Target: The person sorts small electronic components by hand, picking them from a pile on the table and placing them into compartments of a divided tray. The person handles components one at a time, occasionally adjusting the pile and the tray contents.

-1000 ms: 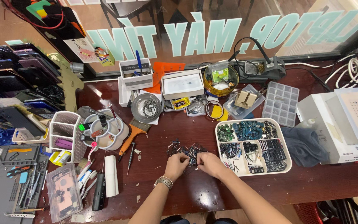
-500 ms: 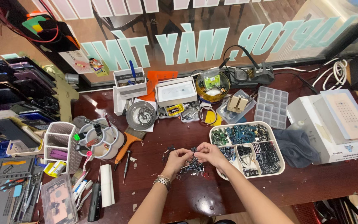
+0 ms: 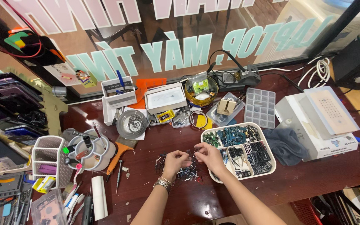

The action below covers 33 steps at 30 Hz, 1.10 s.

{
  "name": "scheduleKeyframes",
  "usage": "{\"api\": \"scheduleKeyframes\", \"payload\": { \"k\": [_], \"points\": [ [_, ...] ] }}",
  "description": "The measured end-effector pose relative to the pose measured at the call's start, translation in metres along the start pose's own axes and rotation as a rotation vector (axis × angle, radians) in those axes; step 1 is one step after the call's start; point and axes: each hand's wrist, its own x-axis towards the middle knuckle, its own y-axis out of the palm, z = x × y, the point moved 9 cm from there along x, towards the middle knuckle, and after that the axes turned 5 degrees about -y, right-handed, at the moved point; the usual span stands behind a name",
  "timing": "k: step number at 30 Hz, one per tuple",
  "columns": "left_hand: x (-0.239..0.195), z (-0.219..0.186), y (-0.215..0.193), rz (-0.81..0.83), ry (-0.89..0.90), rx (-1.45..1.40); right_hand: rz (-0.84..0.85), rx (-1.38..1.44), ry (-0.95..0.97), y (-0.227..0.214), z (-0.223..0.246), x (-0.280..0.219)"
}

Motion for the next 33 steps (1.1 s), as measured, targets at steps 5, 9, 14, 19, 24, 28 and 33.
{"api": "scheduleKeyframes", "payload": {
  "k": [5, 9, 14, 19, 24, 28, 33],
  "points": [
    [0.008, 0.004, 0.024, 0.114, -0.054, -0.083, -0.11, -0.277, -0.237, -0.023, 0.062, -0.021],
    [0.01, 0.007, 0.039, 0.125, -0.12, -0.089, -0.014, -0.394, -0.395, -0.019, 0.092, -0.038],
    [0.018, 0.012, 0.056, 0.153, -0.17, -0.195, -0.002, -0.366, -0.415, -0.031, 0.099, -0.051],
    [0.031, 0.021, 0.087, 0.193, -0.201, -0.305, -0.058, -0.311, -0.358, -0.058, 0.078, -0.051],
    [0.037, 0.031, 0.126, 0.253, -0.207, -0.241, -0.09, 0.006, -0.232, -0.094, 0.018, -0.043],
    [0.043, 0.038, 0.156, 0.233, -0.176, -0.039, -0.227, 0.203, -0.048, -0.133, -0.05, -0.037],
    [0.041, 0.042, 0.214, 0.254, -0.059, 0.19, -0.275, 0.204, 0.087, -0.176, -0.11, -0.049]
  ]
}}
